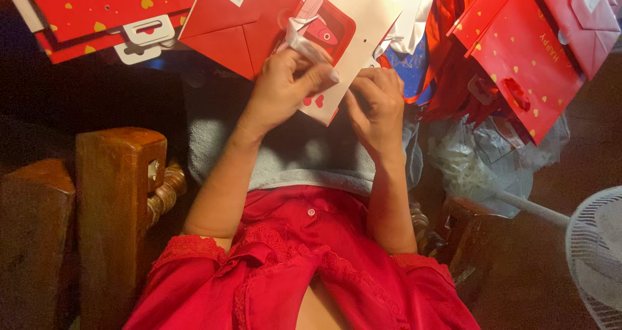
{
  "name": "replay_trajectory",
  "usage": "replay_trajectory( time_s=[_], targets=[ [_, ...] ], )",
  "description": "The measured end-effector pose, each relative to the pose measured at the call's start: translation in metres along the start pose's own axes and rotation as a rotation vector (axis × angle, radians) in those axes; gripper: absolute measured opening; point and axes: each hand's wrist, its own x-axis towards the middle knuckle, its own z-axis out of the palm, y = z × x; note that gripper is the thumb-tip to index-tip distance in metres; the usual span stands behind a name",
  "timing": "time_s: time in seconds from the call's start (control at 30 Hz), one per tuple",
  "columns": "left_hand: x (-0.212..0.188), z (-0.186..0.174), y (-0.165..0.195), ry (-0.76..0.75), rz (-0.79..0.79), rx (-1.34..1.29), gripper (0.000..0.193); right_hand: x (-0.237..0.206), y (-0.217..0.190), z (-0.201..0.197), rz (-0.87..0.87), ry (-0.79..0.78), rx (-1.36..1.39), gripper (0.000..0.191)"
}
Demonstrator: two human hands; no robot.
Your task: The person sits on a chair and ties ribbons on red and white gift bags placed on their lap. They thread the ribbon through the bag handles and tie a knot, repeating the process for several bags.
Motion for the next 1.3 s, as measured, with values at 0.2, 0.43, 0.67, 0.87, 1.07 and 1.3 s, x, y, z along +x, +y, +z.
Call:
replay_trajectory(
  time_s=[0.2,0.43,0.67,0.87,1.07,1.3],
  targets=[
    [0.004,-0.001,-0.005,-0.001,0.015,-0.053,0.021,0.004,-0.017,-0.007,-0.041,0.016,-0.097,0.010],
    [0.008,-0.012,-0.012,0.078,-0.017,-0.294,0.025,0.007,-0.024,-0.029,-0.013,0.002,-0.101,0.006],
    [0.013,-0.012,-0.011,0.076,0.018,-0.244,0.030,0.004,-0.016,-0.029,0.271,-0.026,0.163,0.012],
    [0.007,-0.003,0.005,-0.054,0.086,0.101,0.029,0.005,-0.002,-0.013,0.104,-0.060,0.098,0.016],
    [0.002,0.006,0.011,0.050,0.092,0.337,0.017,0.002,0.001,-0.007,0.095,-0.059,0.049,0.019],
    [0.005,-0.003,-0.006,0.084,-0.104,-0.281,0.022,0.001,-0.003,-0.004,0.078,-0.049,-0.040,0.021]
  ],
)
